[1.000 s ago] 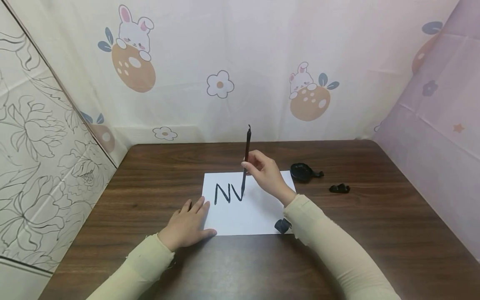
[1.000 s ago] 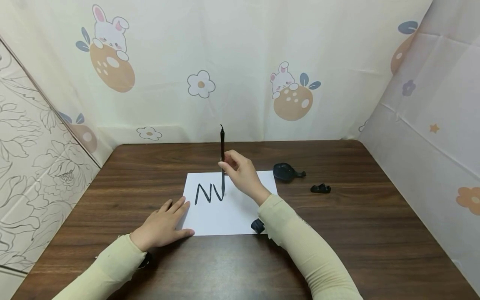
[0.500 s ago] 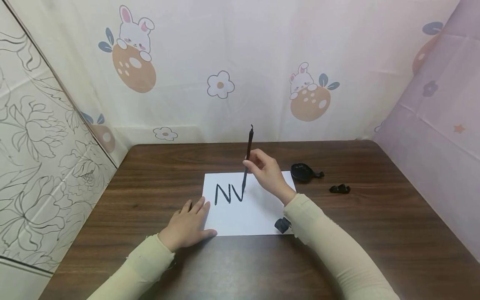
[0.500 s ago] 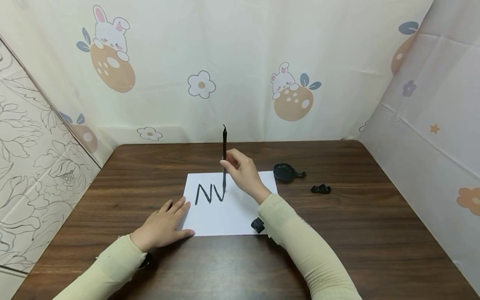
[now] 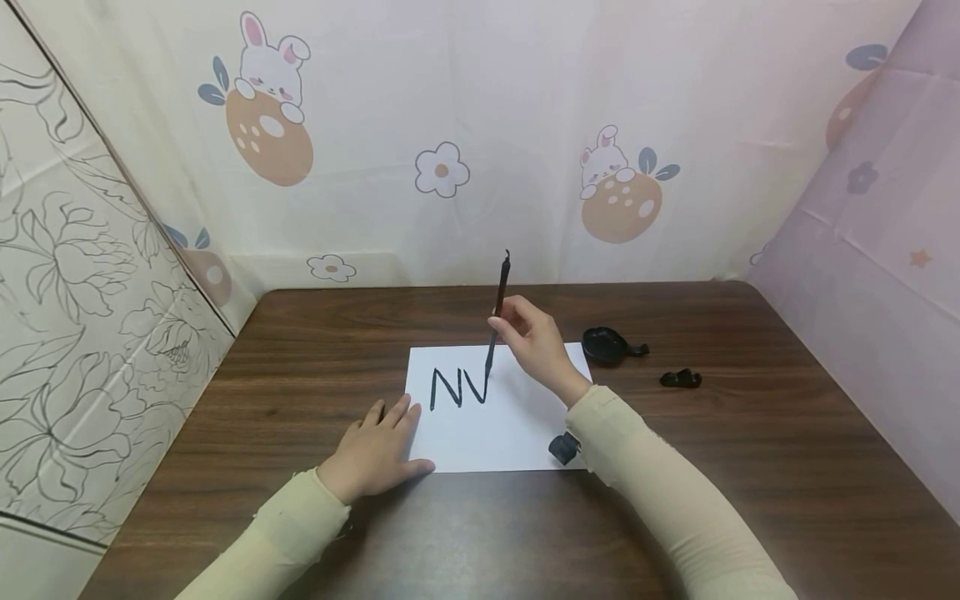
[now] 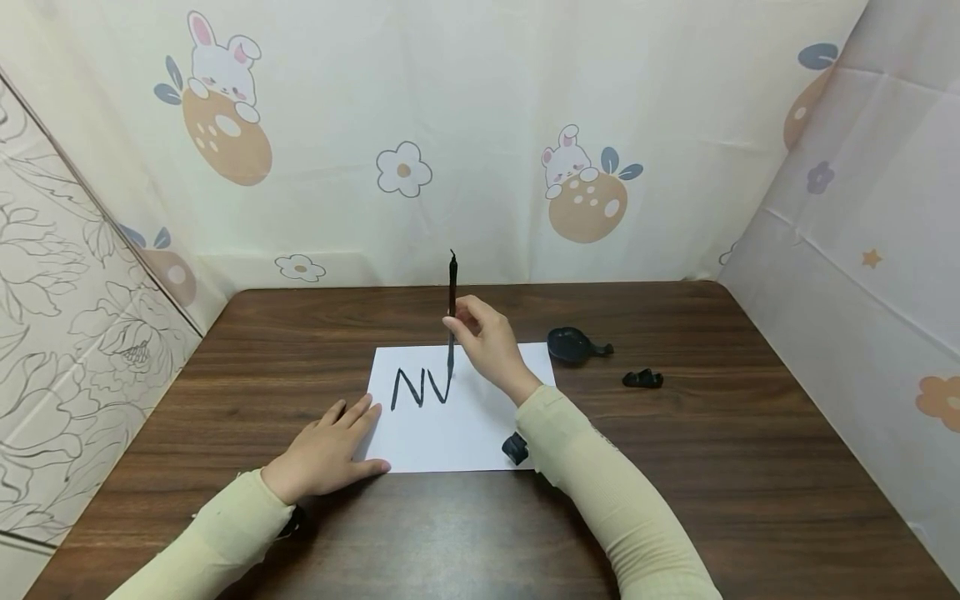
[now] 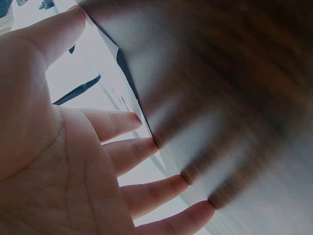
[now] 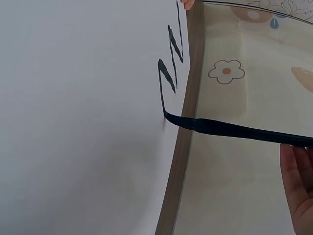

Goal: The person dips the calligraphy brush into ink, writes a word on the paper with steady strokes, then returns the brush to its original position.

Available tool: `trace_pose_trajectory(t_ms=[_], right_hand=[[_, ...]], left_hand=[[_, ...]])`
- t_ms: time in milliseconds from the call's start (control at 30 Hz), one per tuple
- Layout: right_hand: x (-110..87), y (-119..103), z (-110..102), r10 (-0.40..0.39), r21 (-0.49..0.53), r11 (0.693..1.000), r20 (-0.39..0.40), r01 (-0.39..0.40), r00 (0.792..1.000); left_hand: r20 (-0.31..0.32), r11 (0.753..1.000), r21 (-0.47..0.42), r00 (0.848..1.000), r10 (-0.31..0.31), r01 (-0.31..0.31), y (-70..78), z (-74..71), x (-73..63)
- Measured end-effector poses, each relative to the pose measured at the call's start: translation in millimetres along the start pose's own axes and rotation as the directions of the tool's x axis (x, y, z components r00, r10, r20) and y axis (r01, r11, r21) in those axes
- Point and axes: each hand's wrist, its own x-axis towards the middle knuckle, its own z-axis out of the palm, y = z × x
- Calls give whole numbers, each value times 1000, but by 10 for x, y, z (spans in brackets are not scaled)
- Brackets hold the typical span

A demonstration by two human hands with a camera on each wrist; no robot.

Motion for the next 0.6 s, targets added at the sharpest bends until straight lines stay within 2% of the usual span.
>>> trace_pose_trajectory(t_ms=[600], right_hand=[[6,38,17,-10,23,1000,-23,11,1000]], left_hand=[[-4,1000,-1,1000,-4,4,12,19,-7]])
